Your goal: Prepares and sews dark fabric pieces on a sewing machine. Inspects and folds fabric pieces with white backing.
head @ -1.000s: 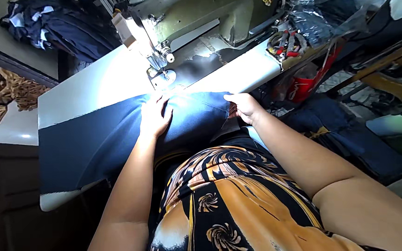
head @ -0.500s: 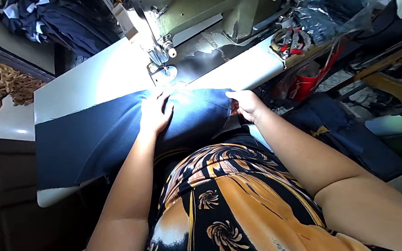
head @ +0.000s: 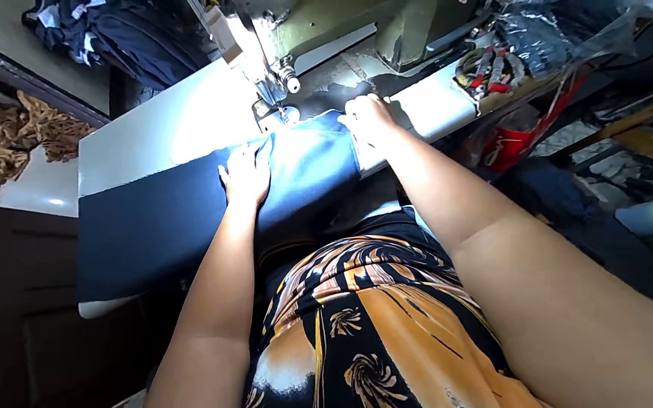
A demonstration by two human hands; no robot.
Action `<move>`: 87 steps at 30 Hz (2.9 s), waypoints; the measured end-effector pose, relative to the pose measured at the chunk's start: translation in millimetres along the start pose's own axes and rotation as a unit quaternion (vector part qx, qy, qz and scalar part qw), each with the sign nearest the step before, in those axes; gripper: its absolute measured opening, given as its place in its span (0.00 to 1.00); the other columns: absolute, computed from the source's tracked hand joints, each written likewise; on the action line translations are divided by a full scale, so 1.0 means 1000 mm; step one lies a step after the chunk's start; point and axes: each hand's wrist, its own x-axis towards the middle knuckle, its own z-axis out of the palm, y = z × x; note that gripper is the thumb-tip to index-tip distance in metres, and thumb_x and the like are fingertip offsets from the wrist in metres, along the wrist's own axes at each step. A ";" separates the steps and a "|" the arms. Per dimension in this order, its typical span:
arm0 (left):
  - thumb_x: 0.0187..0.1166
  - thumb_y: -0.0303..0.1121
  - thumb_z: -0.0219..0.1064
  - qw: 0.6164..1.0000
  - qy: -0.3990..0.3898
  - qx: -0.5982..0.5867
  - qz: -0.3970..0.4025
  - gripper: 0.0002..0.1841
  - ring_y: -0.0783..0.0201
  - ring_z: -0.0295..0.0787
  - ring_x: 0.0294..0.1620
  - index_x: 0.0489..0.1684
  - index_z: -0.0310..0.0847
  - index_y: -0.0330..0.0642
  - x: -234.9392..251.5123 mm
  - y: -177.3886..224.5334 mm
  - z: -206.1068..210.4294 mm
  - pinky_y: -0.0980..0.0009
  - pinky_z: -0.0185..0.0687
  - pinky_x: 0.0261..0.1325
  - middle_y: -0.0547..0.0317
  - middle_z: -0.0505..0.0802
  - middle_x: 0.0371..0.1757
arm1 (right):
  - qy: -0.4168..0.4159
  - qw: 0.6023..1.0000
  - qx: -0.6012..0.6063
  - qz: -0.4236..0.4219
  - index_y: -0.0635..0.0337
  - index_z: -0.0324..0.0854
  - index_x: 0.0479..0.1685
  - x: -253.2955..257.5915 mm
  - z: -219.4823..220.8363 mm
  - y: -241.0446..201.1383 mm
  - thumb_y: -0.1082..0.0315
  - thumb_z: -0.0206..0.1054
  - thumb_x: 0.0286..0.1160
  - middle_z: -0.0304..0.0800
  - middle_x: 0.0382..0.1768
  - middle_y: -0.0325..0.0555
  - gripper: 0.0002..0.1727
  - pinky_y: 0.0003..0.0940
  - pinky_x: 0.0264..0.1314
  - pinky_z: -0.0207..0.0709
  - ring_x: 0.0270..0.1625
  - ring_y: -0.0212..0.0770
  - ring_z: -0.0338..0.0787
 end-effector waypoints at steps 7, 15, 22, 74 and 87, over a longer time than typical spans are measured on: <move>0.91 0.50 0.44 1.000 -0.001 0.022 -0.019 0.26 0.45 0.60 0.92 0.88 0.66 0.72 0.001 -0.001 0.004 0.21 0.44 0.82 0.53 0.72 0.88 | -0.006 0.999 0.017 0.039 0.62 0.87 0.50 0.011 0.001 0.000 0.45 0.58 0.87 0.89 0.58 0.59 0.26 0.65 0.76 0.64 0.73 0.60 0.81; 0.83 0.27 0.55 0.989 0.047 0.014 0.140 0.24 0.42 0.80 0.76 0.76 0.82 0.57 -0.004 0.009 -0.005 0.40 0.74 0.72 0.49 0.85 0.77 | -0.009 0.999 0.010 0.043 0.63 0.88 0.50 0.009 -0.004 -0.006 0.48 0.63 0.85 0.89 0.59 0.61 0.24 0.66 0.75 0.65 0.74 0.62 0.81; 0.89 0.58 0.47 0.990 -0.062 -0.048 0.115 0.31 0.41 0.51 0.95 0.91 0.64 0.63 -0.033 0.080 -0.004 0.15 0.34 0.80 0.51 0.65 0.93 | -0.003 0.999 0.016 0.051 0.63 0.88 0.50 0.011 0.000 -0.004 0.47 0.64 0.83 0.89 0.59 0.59 0.25 0.64 0.75 0.65 0.73 0.59 0.81; 0.70 0.23 0.63 0.945 0.122 -0.160 0.259 0.12 0.47 0.89 0.49 0.42 0.92 0.43 -0.036 0.084 0.021 0.46 0.76 0.47 0.46 0.91 0.49 | 0.068 0.964 0.227 -0.118 0.70 0.87 0.39 0.006 0.009 0.028 0.61 0.68 0.76 0.90 0.37 0.58 0.16 0.55 0.53 0.76 0.43 0.52 0.88; 0.84 0.38 0.54 0.962 0.019 -0.081 0.260 0.23 0.50 0.77 0.81 0.75 0.84 0.53 -0.032 0.087 0.024 0.40 0.59 0.84 0.54 0.86 0.76 | 0.089 0.971 0.210 -0.073 0.60 0.87 0.57 0.013 0.017 0.026 0.61 0.65 0.81 0.90 0.40 0.53 0.16 0.52 0.55 0.78 0.41 0.47 0.87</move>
